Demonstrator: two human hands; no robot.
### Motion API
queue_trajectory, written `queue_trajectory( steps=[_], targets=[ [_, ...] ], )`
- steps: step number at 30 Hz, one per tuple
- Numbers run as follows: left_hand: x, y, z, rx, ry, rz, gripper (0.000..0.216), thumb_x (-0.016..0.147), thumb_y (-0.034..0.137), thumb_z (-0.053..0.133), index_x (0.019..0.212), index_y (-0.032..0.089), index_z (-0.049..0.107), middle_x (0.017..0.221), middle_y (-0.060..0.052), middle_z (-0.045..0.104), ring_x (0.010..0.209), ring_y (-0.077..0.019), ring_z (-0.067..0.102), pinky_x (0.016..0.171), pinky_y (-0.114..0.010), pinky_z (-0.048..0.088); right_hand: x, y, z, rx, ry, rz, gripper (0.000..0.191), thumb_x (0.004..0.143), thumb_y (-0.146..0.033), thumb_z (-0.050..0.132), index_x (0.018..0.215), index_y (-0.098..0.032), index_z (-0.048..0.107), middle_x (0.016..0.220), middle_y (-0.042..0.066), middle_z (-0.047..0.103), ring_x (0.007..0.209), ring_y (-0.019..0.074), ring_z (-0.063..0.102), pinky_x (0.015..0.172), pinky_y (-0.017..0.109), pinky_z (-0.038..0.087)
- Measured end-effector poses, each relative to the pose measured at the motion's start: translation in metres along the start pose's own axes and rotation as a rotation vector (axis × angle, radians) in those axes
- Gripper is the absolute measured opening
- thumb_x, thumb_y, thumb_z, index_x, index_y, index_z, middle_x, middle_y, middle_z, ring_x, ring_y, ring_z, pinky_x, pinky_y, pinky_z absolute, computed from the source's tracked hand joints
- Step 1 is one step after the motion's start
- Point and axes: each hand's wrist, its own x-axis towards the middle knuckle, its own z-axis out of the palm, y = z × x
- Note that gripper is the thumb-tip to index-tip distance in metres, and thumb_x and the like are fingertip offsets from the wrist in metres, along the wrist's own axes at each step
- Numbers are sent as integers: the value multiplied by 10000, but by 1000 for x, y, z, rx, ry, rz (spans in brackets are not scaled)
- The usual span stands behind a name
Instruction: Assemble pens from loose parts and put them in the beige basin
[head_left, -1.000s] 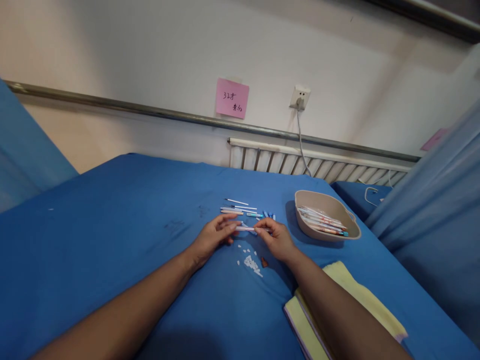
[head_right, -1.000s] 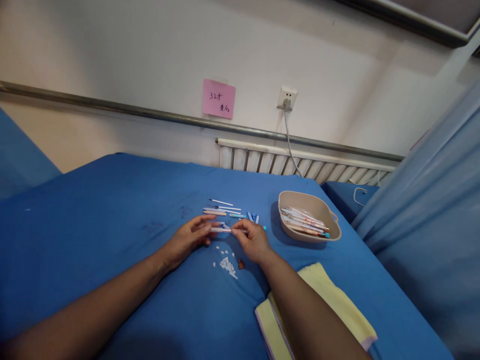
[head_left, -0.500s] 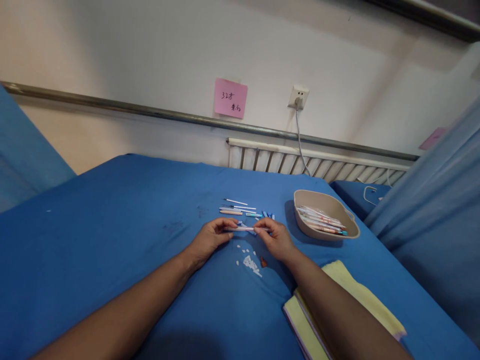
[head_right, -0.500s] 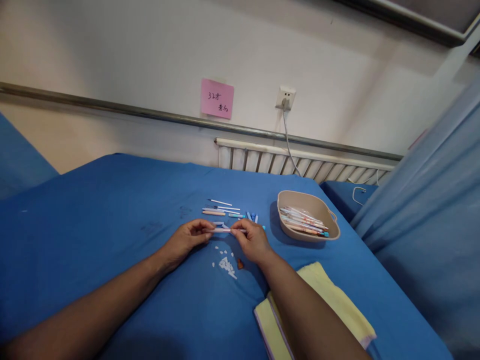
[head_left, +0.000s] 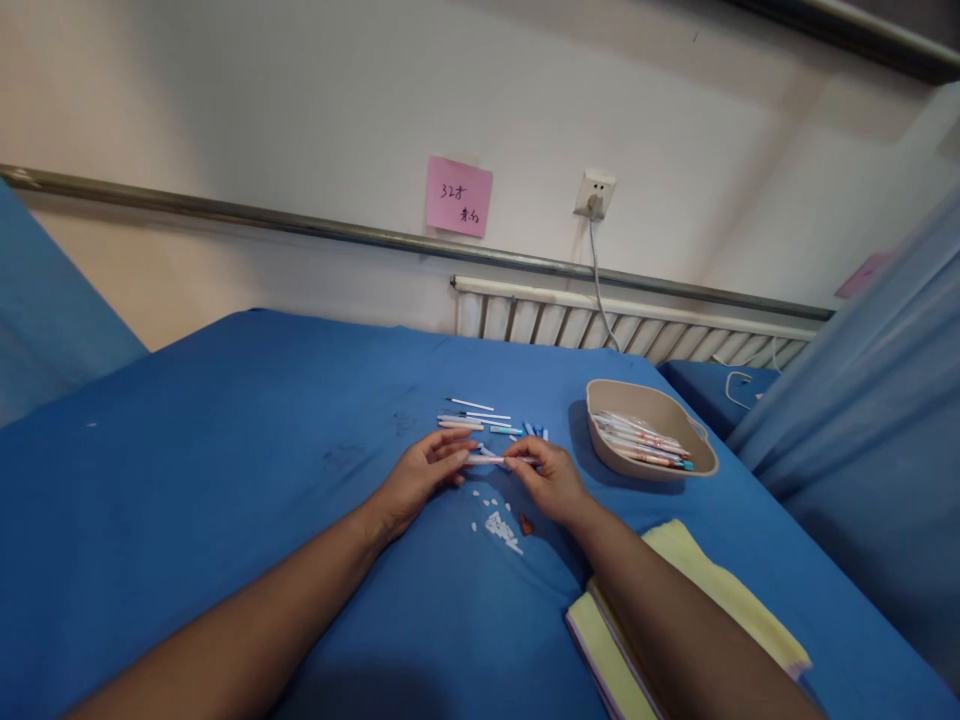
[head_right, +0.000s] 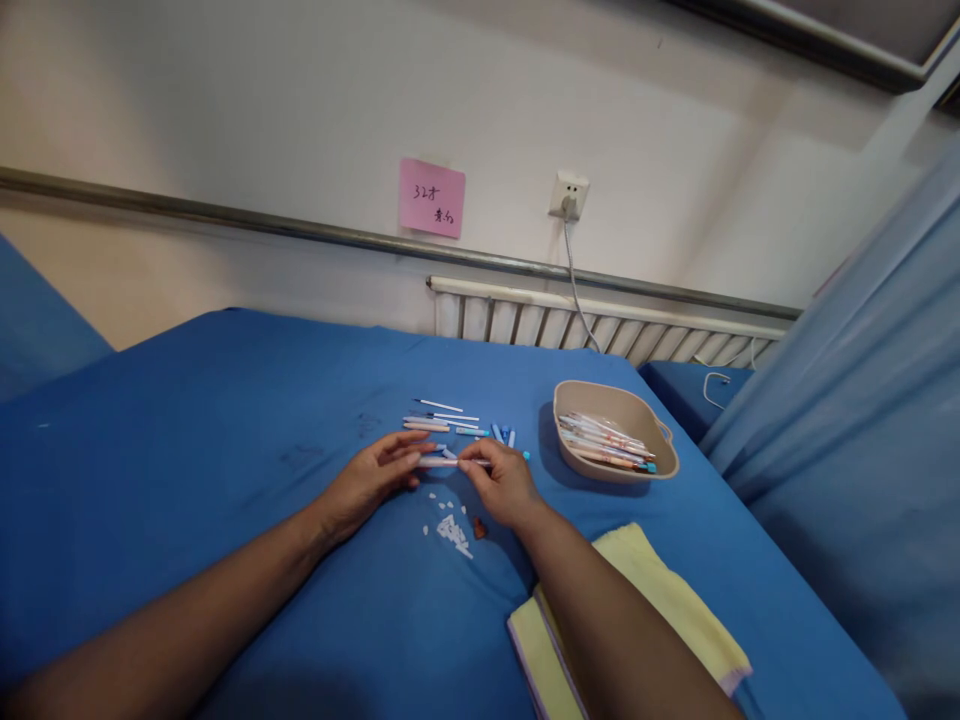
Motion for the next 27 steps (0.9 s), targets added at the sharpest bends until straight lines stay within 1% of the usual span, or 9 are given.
queue_trajectory(
  steps=[3,5,8,11,15,18,22,25,27],
  targets=[
    [1,-2,1,65,12,-70,338,750,465,620,860,146,609,712,-32,653,534,-109,553,496,-229,415,0,-2,0,-9,-6,-19,119,824,-273,545,840,-214,647,790,14,645,730,155,585,684,257,431],
    [1,-4,0,115,7,-48,288,707,408,680,799,146,601,668,-7,637,519,-97,535,507,-220,417,0,-1,-1,-23,-7,-29,116,825,-272,547,838,-214,646,790,15,643,736,156,586,691,261,433],
    [0,-4,-2,103,-1,21,324,626,286,754,894,157,627,872,-37,679,744,-142,611,667,-242,468,0,3,-1,-58,-20,-24,128,831,-285,542,857,-211,643,811,18,644,760,156,590,707,266,443],
    [-1,1,-3,33,-19,20,429,619,257,760,1014,169,620,1046,-76,662,924,-191,610,767,-276,471,1,6,-2,-139,-91,-42,158,844,-293,534,927,-208,638,846,25,646,788,154,594,718,265,451],
    [-3,9,-1,-50,-30,-40,449,651,267,748,1067,174,606,1086,-100,655,932,-208,619,734,-281,482,-1,-4,-5,-313,-255,-134,189,871,-249,501,999,-188,624,884,44,638,831,165,590,750,274,450],
    [-3,13,-2,-97,-5,-64,381,701,295,713,1049,169,621,1097,-103,655,919,-200,624,720,-274,488,-5,-19,-15,-410,-251,-165,196,895,-242,459,999,-176,611,912,63,628,865,181,579,778,295,446],
    [0,12,-6,-113,34,-65,315,716,287,706,1001,165,649,1045,-92,670,861,-170,626,671,-240,489,-14,-19,-61,-435,-38,-142,209,916,-283,416,972,-197,597,902,55,622,839,177,568,757,301,443],
    [3,10,-8,-97,32,-73,308,688,284,733,961,159,666,953,-77,687,766,-138,620,638,-221,486,-17,5,-118,-476,127,-41,208,898,-312,442,963,-192,599,901,52,629,823,169,571,737,283,438],
    [4,9,-8,-86,27,-78,309,683,300,738,948,156,670,915,-71,689,725,-123,612,631,-215,486,-17,27,-156,-565,122,61,191,870,-314,475,925,-192,612,899,50,642,832,176,576,749,286,431]
  ],
)
